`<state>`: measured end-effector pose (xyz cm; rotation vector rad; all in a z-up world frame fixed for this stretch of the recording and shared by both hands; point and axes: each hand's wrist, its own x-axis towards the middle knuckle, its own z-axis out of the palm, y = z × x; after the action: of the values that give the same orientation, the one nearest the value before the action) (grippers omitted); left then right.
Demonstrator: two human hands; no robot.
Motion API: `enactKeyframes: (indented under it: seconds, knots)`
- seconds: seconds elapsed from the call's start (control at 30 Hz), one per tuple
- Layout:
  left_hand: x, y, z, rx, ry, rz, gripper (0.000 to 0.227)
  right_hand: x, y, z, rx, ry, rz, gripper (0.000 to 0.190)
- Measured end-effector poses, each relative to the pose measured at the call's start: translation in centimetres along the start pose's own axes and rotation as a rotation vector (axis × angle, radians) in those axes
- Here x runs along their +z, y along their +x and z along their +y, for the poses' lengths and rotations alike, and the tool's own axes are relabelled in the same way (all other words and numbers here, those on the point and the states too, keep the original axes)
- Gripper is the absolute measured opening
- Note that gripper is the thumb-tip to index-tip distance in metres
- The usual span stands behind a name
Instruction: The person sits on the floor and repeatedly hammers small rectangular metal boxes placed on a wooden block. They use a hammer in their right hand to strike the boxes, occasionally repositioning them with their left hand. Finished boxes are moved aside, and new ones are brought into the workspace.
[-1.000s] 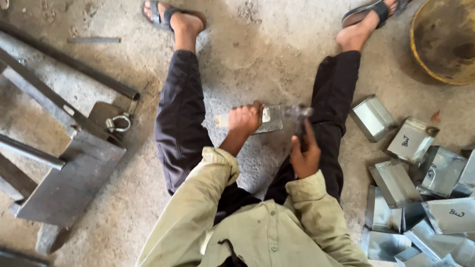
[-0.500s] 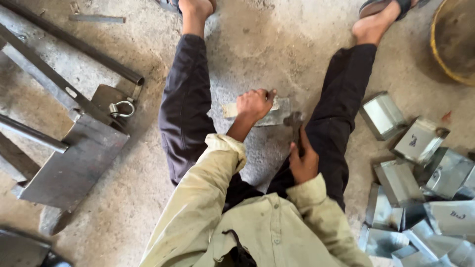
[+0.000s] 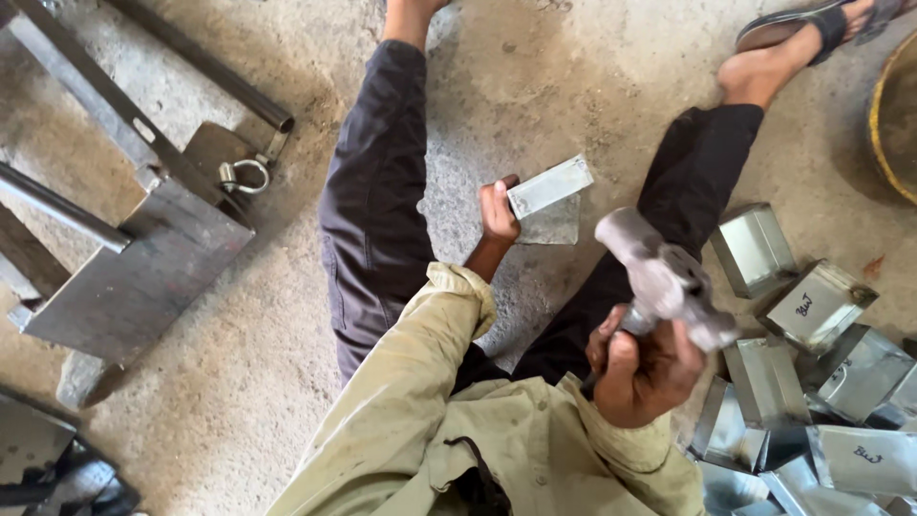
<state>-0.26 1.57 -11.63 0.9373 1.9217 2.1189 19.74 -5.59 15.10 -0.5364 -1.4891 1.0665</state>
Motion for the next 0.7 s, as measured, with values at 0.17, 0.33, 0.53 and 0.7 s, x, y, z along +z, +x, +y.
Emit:
enactKeyframes:
  seconds: [0.17, 0.33, 0.53, 0.7]
  knots:
    - [-0.9, 1.5, 1.9, -0.113, -0.087, -0.156, 0.058, 2.1, 1.0, 2.8, -0.108, -0.356, -0.088, 0.041]
    - [-0.9, 3.0, 4.9, -0.067, -0.197, -0.127, 0.059, 3.3, 4.4, 1.7, 0.072, -0.609, -0.552, 0.04]
    - [-1.5, 3.3, 6.3, -0.134, -0.189, -0.218, 0.058, 3.6, 4.1, -1.0, -0.032, -0.598, -0.378, 0.041]
    - [-1.5, 3.6, 7.3, -0.088, -0.142, -0.2, 0.055, 3.2, 3.1, 2.1, 0.066, -0.75, -0.522, 0.039]
